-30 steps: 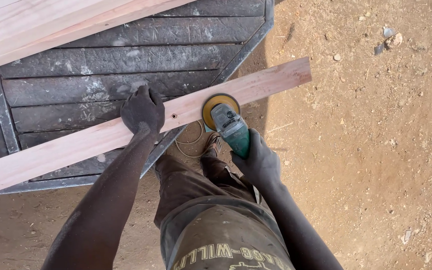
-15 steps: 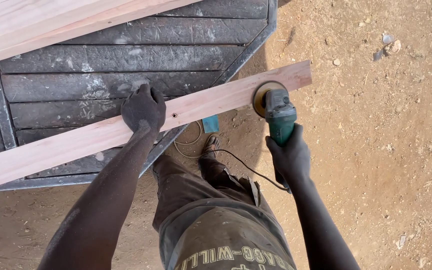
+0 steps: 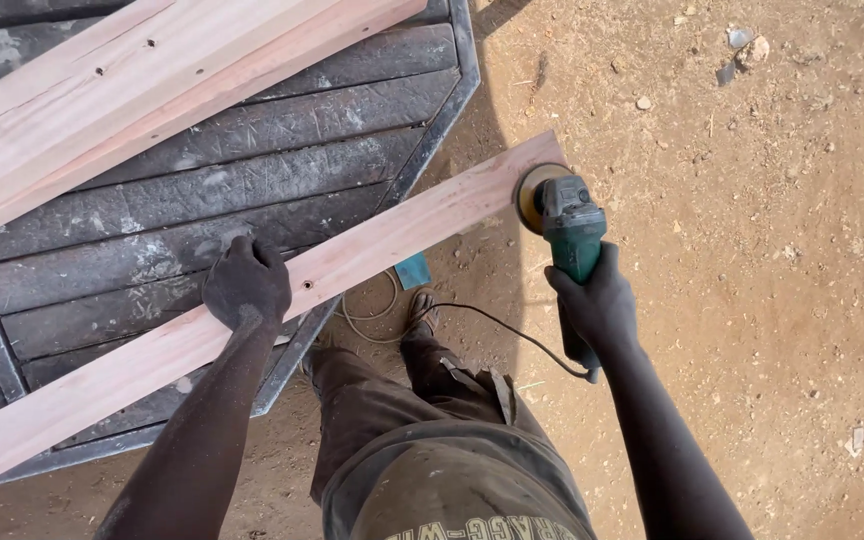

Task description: Sanding a wooden plank using an angle grinder with a sanding disc attachment.

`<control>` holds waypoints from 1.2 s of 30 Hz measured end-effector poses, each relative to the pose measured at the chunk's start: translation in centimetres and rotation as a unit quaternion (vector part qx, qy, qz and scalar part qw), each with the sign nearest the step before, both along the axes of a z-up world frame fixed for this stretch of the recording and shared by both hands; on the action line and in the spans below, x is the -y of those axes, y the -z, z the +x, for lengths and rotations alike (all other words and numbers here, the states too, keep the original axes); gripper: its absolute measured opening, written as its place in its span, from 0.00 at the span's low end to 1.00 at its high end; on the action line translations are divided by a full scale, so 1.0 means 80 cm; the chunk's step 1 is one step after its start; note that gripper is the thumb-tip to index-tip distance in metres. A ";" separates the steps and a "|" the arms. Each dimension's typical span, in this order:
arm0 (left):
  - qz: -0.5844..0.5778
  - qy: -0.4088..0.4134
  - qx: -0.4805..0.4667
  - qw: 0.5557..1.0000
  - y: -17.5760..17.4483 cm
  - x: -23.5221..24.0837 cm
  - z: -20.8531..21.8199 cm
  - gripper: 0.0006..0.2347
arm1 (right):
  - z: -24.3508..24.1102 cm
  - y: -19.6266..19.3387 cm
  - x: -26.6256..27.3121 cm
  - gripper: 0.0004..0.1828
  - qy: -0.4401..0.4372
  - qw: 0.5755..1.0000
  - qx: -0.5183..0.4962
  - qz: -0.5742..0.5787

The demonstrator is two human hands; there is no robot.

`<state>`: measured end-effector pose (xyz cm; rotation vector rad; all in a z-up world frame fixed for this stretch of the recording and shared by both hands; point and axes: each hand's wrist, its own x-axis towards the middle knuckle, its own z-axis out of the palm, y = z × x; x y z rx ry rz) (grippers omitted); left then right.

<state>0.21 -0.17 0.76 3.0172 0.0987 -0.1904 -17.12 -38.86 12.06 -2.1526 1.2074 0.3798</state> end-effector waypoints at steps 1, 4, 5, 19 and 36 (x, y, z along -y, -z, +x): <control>0.002 0.003 -0.002 1.000 -0.003 -0.003 -0.006 0.11 | -0.001 -0.006 -0.009 0.36 0.003 1.000 -0.002 0.002; 0.003 -0.003 0.004 1.000 -0.003 0.004 0.000 0.11 | 0.014 -0.021 -0.023 0.37 -0.011 1.000 -0.007 0.024; 0.004 -0.007 0.009 1.000 -0.002 0.006 0.002 0.11 | 0.019 -0.025 -0.028 0.37 -0.021 0.999 -0.014 0.036; 0.018 0.004 0.021 1.000 0.003 -0.003 -0.006 0.11 | 0.024 -0.010 -0.004 0.37 0.041 0.998 -0.009 0.056; -0.014 -0.005 0.054 0.998 0.007 0.004 0.000 0.11 | 0.011 -0.014 -0.001 0.36 0.053 0.997 -0.005 0.057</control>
